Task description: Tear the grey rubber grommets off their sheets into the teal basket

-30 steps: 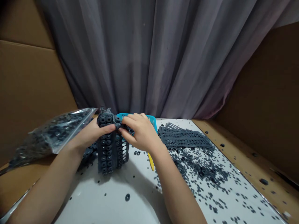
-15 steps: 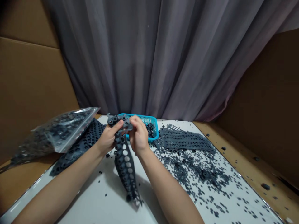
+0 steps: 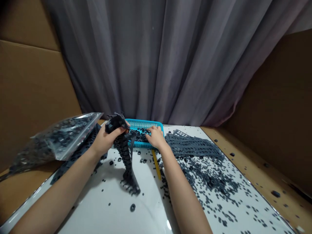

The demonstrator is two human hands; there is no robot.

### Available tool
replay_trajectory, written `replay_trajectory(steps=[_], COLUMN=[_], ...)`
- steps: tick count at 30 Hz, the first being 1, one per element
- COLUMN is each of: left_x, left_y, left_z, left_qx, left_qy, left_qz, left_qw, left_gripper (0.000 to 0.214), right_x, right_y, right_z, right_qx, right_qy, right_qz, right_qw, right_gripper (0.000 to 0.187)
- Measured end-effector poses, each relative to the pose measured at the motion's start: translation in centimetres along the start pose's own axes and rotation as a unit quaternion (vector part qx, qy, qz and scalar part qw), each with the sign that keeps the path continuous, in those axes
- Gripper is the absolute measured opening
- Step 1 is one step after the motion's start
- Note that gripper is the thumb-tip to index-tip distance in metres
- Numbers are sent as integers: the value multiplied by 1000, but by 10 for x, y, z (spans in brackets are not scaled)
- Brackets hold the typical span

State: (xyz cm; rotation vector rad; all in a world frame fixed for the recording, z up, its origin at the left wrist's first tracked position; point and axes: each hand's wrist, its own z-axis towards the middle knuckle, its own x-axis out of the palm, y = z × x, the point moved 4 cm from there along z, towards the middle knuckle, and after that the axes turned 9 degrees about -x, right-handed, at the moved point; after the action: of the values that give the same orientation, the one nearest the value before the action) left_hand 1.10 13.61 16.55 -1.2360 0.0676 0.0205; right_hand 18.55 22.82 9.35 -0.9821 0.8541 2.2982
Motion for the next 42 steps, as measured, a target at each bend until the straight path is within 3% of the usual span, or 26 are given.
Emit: replay_trajectory(steps=[3,5,7,10,12,18,23,26,28,30,33,35,37,42], left_x=[0,1,1,1,1,2,0,3,7,11,18,21,24,25], left_y=[2,1,-2,-7,-10,-11,-9,-9,-4,4,17,21,23,25], left_z=[1,1,0,-2,-4,-4,-2,-3,-5,-7,-10,-11,-11,-9], left_qx=[-1,23,46,63,74,67,34,13,-21,-62,-125,-149,-160,-178], left_qy=[-19,-31,-35,-26,-3,100,89,81,71,45,18,20,25,34], left_qz=[36,72,108,149,172,164,106,79,8,-104,-253,-301,-327,-372], left_qw=[999,997,992,986,982,979,990,993,997,992,959,942,931,910], left_gripper=[17,16,16,16,12,8,15,21,24,26,32,35,37,36], right_x=[-22,-47,-74,-88,-87,-79,-77,-68,-57,-45,-32,-28,-25,-20], right_y=[15,40,72,112,121,114,118,118,116,115,117,121,123,119], right_z=[0,-2,-6,-9,-9,-7,-6,-5,-4,-3,-1,-1,-1,0], right_qx=[-5,-26,-87,-178,-191,-162,-179,-163,-118,-63,-8,12,32,60], right_qy=[-66,-143,-246,-173,-101,-3,37,31,21,-14,-95,-128,-140,-159], right_qz=[11,36,97,56,16,82,112,202,331,470,607,651,673,687], right_qw=[998,989,961,967,976,983,977,965,936,881,789,748,726,706], right_gripper=[23,21,14,6,10,22,30,33,31,28,28,31,30,33])
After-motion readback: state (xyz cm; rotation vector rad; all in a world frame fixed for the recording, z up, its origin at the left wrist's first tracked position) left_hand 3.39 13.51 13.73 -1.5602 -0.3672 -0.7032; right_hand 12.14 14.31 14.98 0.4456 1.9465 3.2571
